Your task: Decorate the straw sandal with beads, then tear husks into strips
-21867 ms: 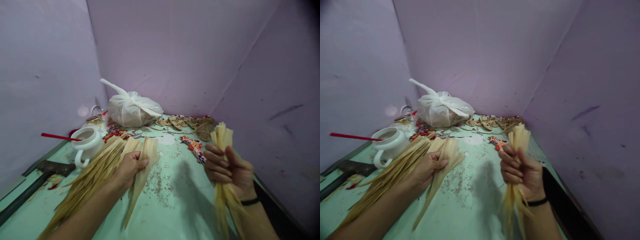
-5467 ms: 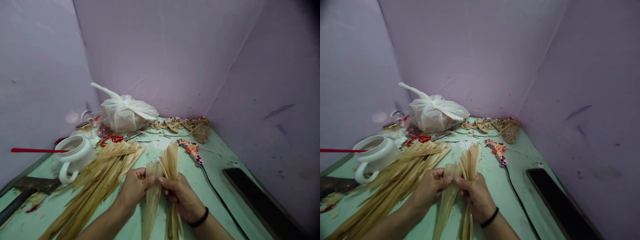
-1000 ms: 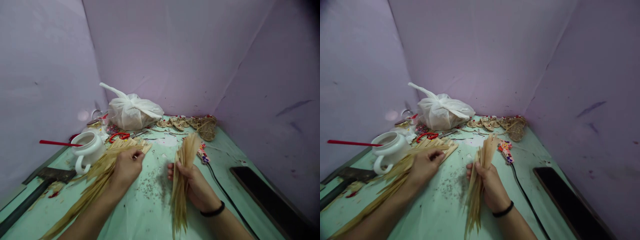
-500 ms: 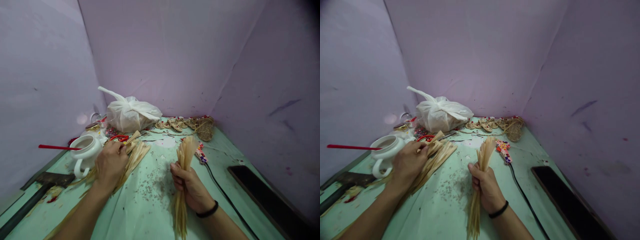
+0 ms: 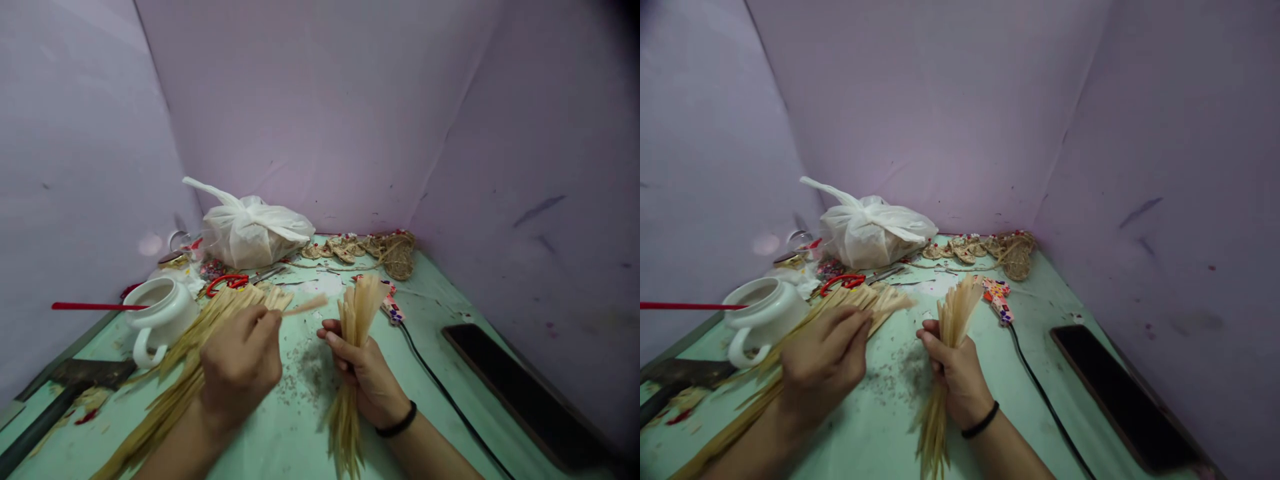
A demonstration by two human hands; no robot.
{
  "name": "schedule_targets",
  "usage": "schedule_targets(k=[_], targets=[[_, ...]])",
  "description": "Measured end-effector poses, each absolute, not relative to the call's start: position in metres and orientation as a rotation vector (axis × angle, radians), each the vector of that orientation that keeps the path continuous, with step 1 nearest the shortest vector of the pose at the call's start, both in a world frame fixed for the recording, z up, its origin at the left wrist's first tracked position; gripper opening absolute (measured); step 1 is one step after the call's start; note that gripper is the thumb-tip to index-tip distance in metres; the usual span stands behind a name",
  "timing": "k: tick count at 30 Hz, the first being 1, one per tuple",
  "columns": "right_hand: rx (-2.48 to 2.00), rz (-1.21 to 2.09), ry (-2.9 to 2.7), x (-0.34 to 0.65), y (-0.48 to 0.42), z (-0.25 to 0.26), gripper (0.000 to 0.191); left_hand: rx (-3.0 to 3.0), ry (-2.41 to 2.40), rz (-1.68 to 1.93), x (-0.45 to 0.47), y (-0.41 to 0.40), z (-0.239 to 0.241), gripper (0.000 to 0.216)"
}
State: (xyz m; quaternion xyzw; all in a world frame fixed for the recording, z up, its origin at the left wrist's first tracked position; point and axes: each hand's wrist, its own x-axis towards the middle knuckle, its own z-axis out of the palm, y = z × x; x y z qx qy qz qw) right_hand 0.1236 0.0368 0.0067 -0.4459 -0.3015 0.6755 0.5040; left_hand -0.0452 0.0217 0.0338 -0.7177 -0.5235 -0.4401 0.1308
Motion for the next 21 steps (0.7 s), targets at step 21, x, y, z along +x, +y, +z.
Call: schedule_targets(k=[21], targets=[[-1.200, 1.719, -0.816, 0.120, 0.038, 0.000, 0.030, -2.585, -3.207, -1.662, -0.011, 0.028, 0.003, 0.029]])
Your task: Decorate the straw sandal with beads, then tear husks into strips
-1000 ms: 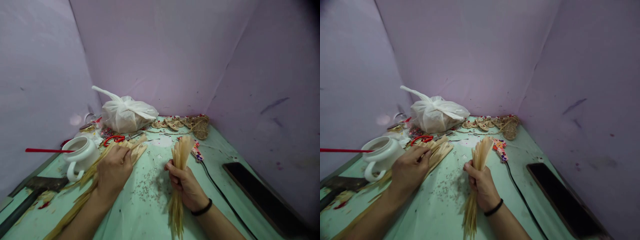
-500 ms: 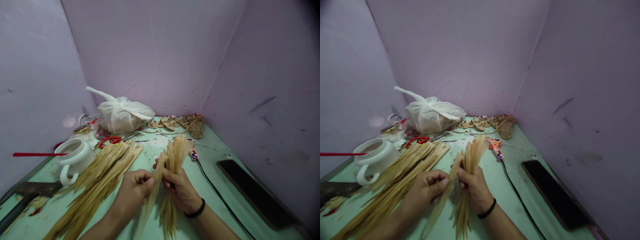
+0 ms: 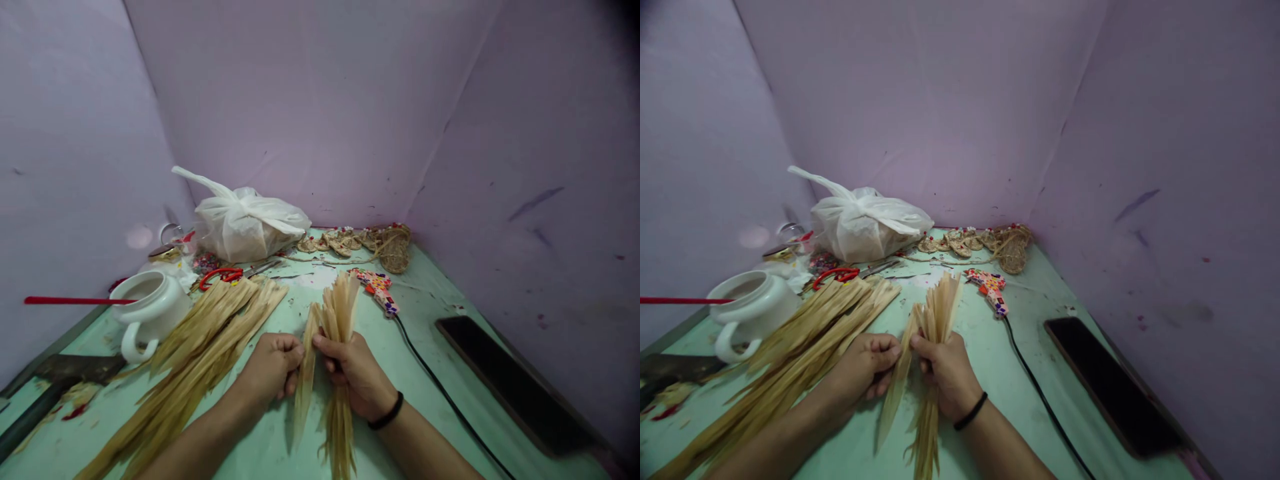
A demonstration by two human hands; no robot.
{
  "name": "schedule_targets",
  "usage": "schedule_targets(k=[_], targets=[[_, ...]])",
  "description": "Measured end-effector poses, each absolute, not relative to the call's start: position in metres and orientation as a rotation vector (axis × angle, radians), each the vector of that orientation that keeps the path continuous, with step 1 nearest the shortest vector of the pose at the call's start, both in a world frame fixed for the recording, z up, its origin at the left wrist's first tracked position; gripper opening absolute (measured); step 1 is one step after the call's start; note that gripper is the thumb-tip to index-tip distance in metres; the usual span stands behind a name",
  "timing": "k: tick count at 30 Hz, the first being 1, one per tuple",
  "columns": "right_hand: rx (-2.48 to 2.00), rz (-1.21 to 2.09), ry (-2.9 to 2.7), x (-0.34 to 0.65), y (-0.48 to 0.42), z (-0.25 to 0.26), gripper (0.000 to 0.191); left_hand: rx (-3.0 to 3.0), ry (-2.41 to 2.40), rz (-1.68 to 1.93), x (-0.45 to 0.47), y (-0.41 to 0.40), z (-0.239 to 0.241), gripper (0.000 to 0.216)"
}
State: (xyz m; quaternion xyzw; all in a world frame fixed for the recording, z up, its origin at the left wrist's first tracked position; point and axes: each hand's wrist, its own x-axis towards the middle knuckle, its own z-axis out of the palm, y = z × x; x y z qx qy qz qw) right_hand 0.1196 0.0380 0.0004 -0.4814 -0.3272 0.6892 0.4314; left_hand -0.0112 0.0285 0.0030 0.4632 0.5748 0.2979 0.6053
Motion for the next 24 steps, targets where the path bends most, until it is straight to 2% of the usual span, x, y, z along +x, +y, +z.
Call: schedule_targets(k=[10, 18, 24], targets=[[-1.250, 1.650, -0.924, 0.117, 0.035, 0.001, 0.025, 1.198, 1.331, 0.862, -0.013, 0.030, 0.010, 0.038], [-1.271, 1.642, -1.127, 0.117, 0.032, 0.000, 0.018, 0.991, 1.324, 0.880, -0.011, 0.030, 0.013, 0.027], [-1.268, 1.698, -1.007, 0.116, 0.032, 0.007, 0.022, 0.997, 1.346, 0.876, -0.018, 0.033, 0.005, 0.020]])
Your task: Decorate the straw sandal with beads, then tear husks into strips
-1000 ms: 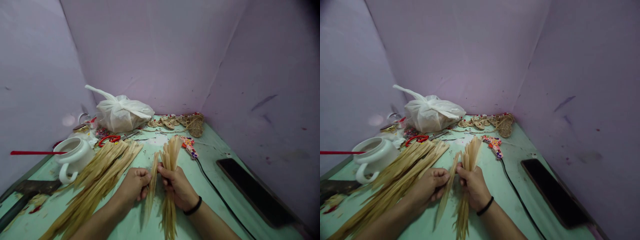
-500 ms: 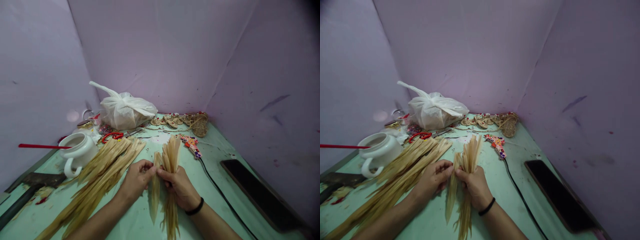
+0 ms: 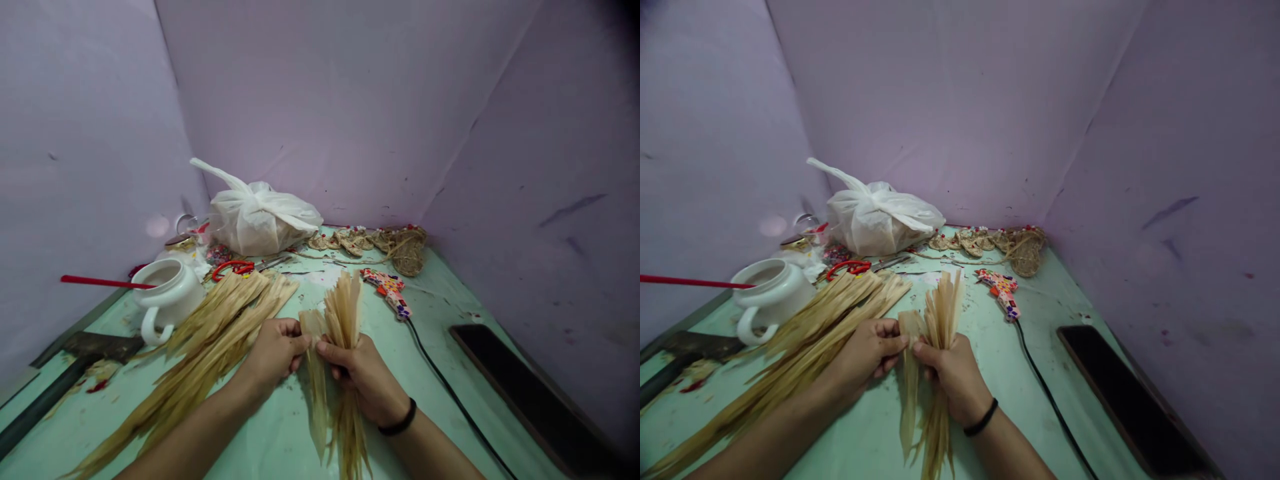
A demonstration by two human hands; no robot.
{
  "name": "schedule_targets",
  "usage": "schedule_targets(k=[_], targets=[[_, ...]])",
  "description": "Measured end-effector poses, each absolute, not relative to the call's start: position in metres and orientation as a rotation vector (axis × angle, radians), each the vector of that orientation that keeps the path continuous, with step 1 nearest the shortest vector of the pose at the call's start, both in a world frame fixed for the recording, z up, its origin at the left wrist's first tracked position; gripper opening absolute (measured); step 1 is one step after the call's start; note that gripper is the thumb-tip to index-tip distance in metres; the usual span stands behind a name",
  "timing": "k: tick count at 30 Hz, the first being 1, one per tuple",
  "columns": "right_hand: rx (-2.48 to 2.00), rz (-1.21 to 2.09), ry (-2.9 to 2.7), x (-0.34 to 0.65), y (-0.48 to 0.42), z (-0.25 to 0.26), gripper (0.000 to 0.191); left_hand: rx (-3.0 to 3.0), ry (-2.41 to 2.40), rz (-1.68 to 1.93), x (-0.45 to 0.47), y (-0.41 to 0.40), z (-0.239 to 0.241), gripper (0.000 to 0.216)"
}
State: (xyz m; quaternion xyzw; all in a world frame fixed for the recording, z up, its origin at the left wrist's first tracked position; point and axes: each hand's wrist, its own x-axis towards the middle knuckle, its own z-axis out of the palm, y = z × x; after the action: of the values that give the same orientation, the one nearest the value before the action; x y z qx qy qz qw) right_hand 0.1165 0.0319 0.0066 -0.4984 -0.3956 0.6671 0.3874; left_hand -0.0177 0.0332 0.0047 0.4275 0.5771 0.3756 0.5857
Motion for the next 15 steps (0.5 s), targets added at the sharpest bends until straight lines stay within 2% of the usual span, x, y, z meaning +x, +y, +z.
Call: schedule_targets(k=[15], targets=[[-1.246, 1.793, -0.843, 0.1164, 0.0325, 0.0056, 0.028, 0.939, 1.348, 0.974, -0.0187, 0.0353, 0.0074, 0.018]])
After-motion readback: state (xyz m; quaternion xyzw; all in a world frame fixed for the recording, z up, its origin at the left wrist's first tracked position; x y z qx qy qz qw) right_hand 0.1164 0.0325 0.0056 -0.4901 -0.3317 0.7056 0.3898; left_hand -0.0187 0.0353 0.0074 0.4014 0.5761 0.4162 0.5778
